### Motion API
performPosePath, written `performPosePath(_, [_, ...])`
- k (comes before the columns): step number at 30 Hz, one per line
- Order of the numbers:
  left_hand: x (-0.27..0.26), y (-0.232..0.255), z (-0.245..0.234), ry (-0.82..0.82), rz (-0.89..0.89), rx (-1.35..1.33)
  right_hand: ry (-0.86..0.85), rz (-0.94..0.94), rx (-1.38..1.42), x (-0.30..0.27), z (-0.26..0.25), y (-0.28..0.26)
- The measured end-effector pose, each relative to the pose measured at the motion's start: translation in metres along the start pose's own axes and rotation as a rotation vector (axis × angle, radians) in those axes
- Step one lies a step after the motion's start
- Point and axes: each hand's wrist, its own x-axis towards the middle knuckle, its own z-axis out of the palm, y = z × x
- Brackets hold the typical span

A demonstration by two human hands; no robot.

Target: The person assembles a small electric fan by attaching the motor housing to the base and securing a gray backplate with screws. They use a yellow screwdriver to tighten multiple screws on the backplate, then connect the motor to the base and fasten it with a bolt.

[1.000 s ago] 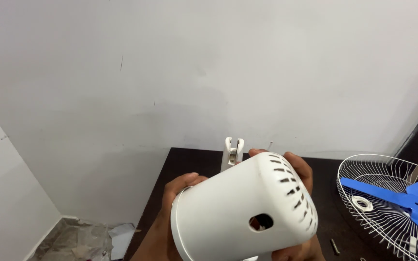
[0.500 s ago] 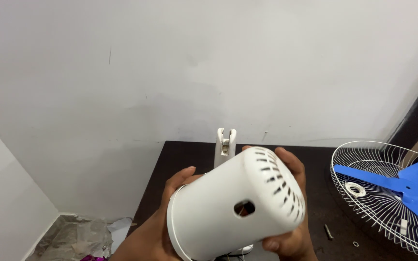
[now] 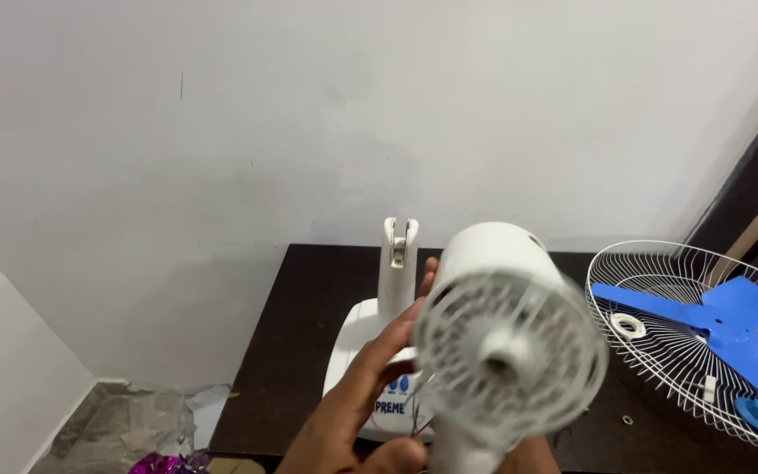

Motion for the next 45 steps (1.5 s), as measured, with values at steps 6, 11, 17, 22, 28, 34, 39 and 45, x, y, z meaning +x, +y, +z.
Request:
performPosePath(6, [0.018, 0.007, 0.018, 0.154, 0.003, 0.282, 0.05, 0.11, 0.083, -0.004, -0.037, 0.025])
performPosePath(11, [0.017, -0.006, 0.021, 0.113, -0.076, 0.273, 0.142, 0.262, 0.155, -0.026, -0.074, 0.047])
performPosePath(17, [0.005, -0.033, 0.043, 0.14, -0.018, 0.525, 0.686, 0.312, 0.112, -0.026, -0.064, 0.053])
performPosePath(22, [-0.002, -0.026, 0.043, 0.233, -0.092, 0.324, 0.746, 0.278, 0.164, -0.013, -0.007, 0.028])
performPosePath(28, [0.005, 0.006, 0.024, 0.297, -0.201, 0.275, 0.705, 0.398, 0.193, -0.003, 0.052, -0.011])
performPosePath(34, [0.013, 0.028, 0.016, 0.354, -0.363, 0.307, 0.587, 0.399, 0.288, -0.005, 0.072, -0.024])
performPosePath(39, [0.018, 0.045, 0.004, 0.259, -0.441, 0.132, 0.632, 0.408, 0.235, -0.006, 0.072, -0.025])
performPosePath(45, [0.021, 0.058, -0.012, 0.146, -0.432, -0.13, 0.593, 0.426, 0.285, -0.006, 0.07, -0.024])
